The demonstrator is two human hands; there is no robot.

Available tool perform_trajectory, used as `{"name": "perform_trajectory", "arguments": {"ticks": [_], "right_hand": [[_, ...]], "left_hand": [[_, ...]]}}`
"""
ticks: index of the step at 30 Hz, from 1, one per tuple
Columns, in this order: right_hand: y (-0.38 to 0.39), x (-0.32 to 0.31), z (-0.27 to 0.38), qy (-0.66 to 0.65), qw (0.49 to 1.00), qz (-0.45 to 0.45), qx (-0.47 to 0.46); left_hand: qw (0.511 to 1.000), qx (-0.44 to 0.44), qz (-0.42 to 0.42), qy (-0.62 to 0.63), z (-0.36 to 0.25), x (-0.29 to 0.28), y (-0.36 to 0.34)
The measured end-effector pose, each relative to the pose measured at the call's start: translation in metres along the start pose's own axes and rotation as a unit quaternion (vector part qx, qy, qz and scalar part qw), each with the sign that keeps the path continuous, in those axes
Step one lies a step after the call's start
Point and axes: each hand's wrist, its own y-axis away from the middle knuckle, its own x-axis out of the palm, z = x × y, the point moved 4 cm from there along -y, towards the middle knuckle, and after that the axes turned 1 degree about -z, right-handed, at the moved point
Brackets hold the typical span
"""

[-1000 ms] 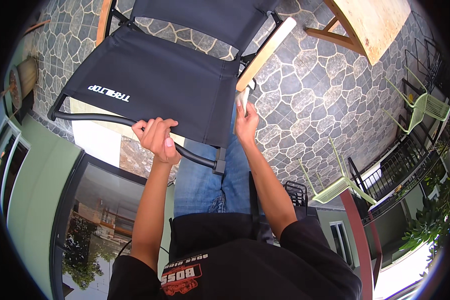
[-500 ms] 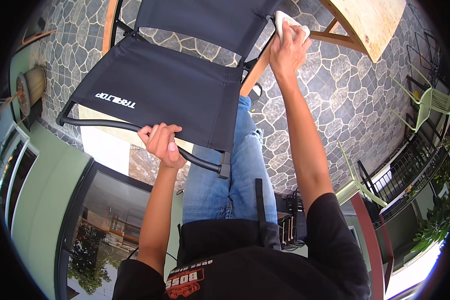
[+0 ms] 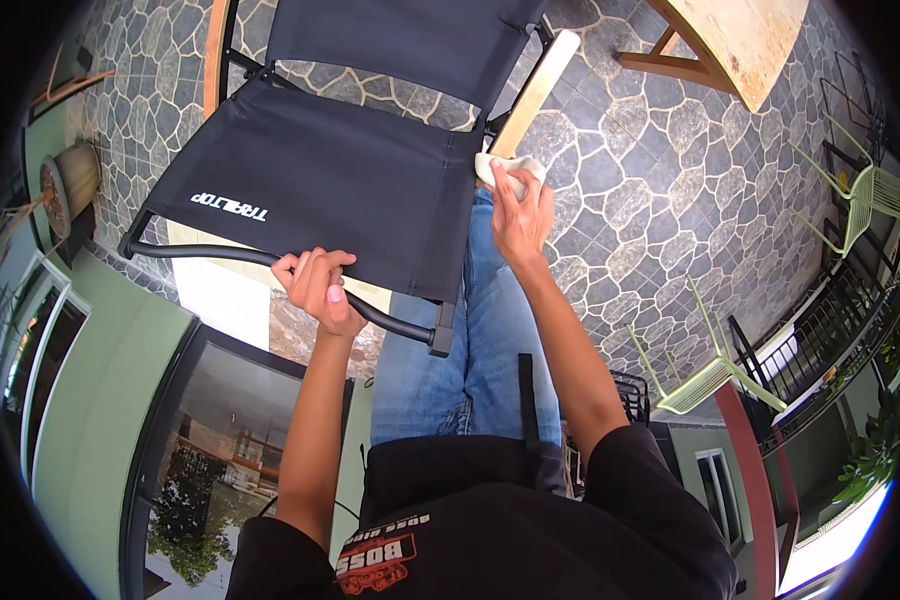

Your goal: Repairing a folding chair by cleaning and fitting a wooden armrest component.

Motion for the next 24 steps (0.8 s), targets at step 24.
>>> {"name": "perform_trajectory", "arguments": {"ticks": [24], "right_hand": [[-0.071, 0.003, 0.009, 0.056, 0.994, -0.036, -0.086]], "left_hand": [[0.998, 0.014, 0.03, -0.044, -0.002, 0.0, -0.003]]}}
